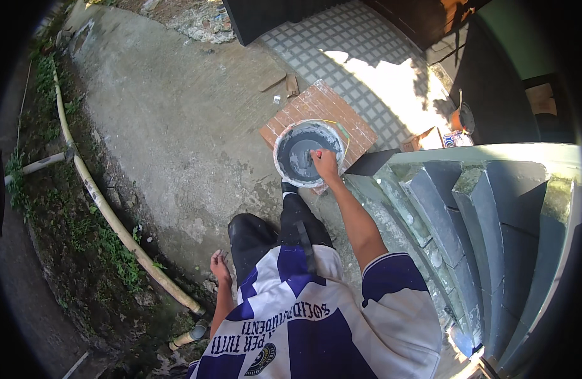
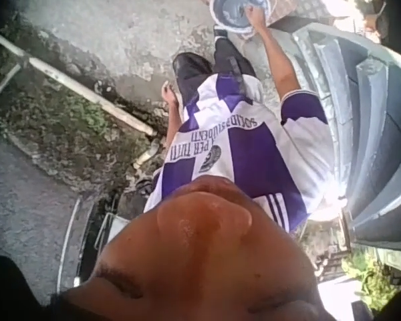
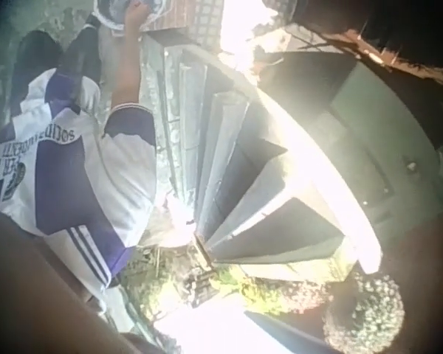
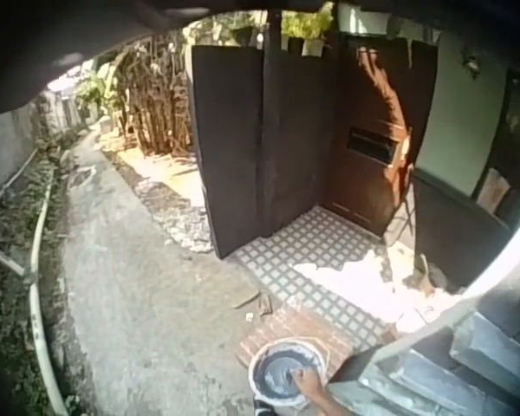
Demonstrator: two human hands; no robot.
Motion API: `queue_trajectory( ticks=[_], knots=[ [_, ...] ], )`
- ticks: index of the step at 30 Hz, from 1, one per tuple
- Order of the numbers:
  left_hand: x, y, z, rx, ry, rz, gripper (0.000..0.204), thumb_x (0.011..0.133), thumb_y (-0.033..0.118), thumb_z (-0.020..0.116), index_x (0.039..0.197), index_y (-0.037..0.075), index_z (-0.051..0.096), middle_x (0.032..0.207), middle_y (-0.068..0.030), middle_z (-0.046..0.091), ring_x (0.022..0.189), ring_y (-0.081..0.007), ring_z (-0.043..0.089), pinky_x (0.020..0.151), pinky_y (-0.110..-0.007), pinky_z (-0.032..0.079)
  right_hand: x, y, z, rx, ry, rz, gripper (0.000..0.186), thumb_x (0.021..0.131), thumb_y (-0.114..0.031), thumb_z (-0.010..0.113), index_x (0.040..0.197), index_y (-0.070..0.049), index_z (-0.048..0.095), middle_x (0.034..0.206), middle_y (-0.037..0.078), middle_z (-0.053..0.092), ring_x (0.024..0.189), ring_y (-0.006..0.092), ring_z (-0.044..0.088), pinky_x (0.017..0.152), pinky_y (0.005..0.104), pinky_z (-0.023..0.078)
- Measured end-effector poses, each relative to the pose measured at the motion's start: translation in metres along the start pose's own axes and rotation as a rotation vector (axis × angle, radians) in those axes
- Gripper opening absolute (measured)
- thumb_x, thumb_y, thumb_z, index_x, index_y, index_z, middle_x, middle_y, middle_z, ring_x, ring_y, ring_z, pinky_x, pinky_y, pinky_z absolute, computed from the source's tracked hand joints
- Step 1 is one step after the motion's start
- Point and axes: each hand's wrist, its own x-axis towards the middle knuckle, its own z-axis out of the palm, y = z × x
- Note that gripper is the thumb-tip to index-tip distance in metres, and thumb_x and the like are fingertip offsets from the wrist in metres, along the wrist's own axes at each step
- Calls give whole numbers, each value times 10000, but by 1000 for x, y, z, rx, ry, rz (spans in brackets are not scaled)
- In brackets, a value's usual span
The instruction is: Applying patching compound to the joints of a concrete wall using a putty knife.
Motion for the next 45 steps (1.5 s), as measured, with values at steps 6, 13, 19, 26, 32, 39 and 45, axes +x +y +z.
queue_trajectory(
  ticks=[6,13,19,26,32,39,45],
  knots=[
    [50,92,59,135,-283,106,164,894,58,469,1037,28,543,996,-51,600,919,-129,570,766,-243,429,12,18,68,-42,-42,43,288,794,-271,593,766,15,623,703,223,583,671,381,576,616,429,433],
    [76,120,80,173,-467,140,160,901,74,473,1033,29,552,1004,-53,601,934,-128,566,764,-238,432,7,19,104,-95,-49,188,249,791,-246,591,770,0,626,737,216,595,700,393,574,629,426,444],
    [82,134,89,82,-419,-35,191,905,179,500,1035,49,552,1029,-53,601,938,-139,581,743,-250,441,5,24,129,-124,-84,187,219,789,-217,589,777,0,616,738,219,589,711,393,573,628,436,445],
    [79,129,94,109,-421,-69,183,900,134,499,1050,43,552,1003,-31,608,921,-115,582,717,-227,434,3,16,141,-194,-152,208,220,782,-209,599,847,-2,633,777,218,598,736,381,585,664,431,465],
    [74,127,102,127,-447,-71,174,899,111,494,1050,49,557,996,-25,609,915,-106,582,694,-216,432,4,23,142,-184,-146,219,229,761,-186,623,889,3,642,818,217,605,763,364,596,694,409,478],
    [67,124,107,145,-426,-95,159,897,110,495,1034,60,559,983,-9,613,886,-96,589,662,-208,432,-3,37,141,-121,-65,245,200,747,-164,632,853,6,636,768,213,596,728,355,593,666,411,474],
    [58,125,107,170,-446,-123,172,897,75,469,1046,67,554,1022,-11,609,900,-82,574,659,-184,403,1,39,138,-120,-90,250,187,743,-158,639,840,2,639,770,209,599,738,361,592,673,419,474]
  ],
)
